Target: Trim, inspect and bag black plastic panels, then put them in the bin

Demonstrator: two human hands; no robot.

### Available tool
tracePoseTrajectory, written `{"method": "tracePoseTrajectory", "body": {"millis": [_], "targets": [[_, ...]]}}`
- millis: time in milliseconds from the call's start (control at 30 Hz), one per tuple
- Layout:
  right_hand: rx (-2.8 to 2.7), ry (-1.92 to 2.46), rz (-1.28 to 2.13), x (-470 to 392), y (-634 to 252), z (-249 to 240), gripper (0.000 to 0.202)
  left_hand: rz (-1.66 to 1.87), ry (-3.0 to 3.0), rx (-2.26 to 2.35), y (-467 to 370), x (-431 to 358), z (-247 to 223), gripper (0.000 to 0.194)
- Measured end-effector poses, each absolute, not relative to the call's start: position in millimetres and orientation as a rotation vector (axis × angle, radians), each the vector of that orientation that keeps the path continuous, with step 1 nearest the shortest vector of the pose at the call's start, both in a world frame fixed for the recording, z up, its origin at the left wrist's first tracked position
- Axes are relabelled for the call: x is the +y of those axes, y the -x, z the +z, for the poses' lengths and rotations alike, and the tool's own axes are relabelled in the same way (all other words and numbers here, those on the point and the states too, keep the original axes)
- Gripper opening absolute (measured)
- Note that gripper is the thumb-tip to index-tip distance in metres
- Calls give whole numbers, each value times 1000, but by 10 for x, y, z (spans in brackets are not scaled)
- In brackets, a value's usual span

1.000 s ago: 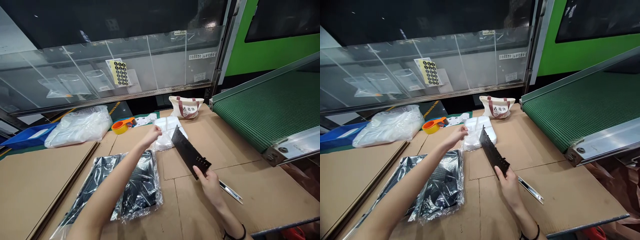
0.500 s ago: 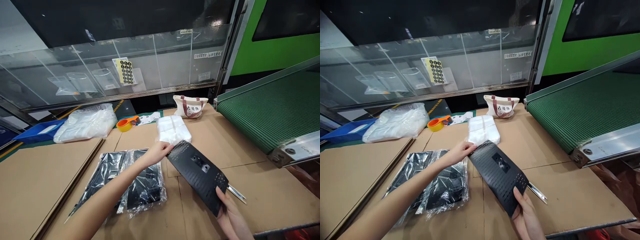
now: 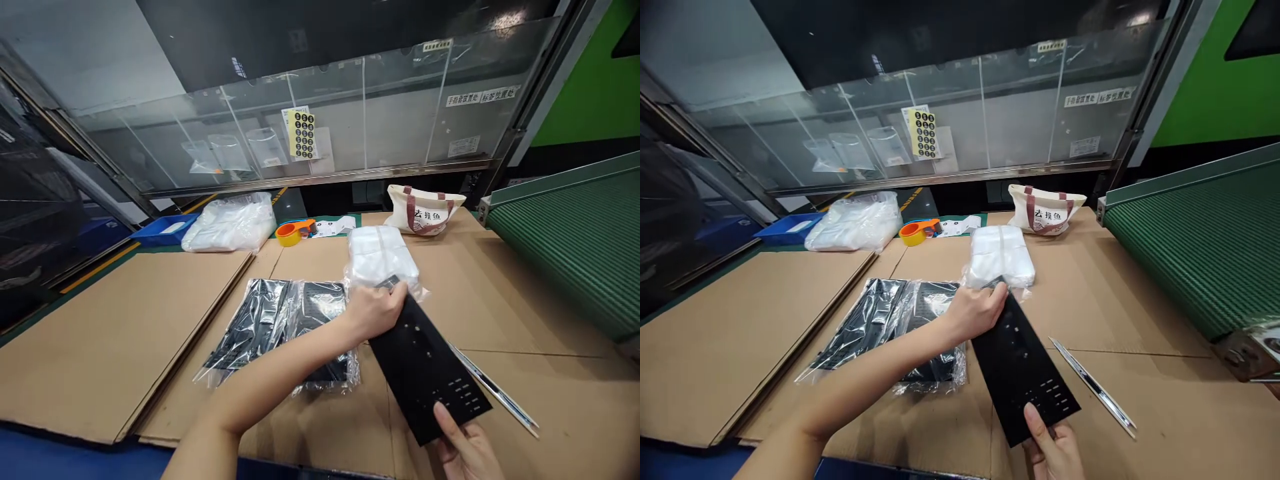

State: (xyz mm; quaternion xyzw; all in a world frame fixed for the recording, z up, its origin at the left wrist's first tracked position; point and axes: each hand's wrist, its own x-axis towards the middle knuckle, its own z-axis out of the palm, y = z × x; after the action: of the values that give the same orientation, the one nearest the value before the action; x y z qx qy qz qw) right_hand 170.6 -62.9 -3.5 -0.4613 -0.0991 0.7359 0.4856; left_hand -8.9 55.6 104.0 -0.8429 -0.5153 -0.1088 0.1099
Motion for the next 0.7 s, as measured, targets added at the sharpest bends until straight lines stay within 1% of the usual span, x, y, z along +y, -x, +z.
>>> {"method": "tracePoseTrajectory", "body": {"millis": [67, 167, 333, 467, 533, 633, 700], "targets": [[-294, 1119, 1823, -624, -1731, -59, 48, -325, 2445, -1472, 92, 558, 1030, 24], [-187, 1111, 1688, -614, -1717, -27, 52, -324, 2429, -1363, 80, 537, 993, 20], [-271, 1113, 1792, -650, -1630, 25, 40, -344, 2328, -1149, 47, 466, 965, 20], [-198, 1074, 1723, -636, -1629, 0, 47, -398, 2338, -1039, 20, 393, 972, 16], [-200, 1066, 1743, -610, -1640, 4, 45, -435, 2338, -1016, -4, 356, 972, 14], [-266, 1046, 1847, -562, -1647, 57, 39, -504, 2306, -1009, -48, 305, 963, 20], [-213, 1020, 1799, -535, -1636, 94, 37, -543, 2295, -986, -80, 270, 951, 27]]}}
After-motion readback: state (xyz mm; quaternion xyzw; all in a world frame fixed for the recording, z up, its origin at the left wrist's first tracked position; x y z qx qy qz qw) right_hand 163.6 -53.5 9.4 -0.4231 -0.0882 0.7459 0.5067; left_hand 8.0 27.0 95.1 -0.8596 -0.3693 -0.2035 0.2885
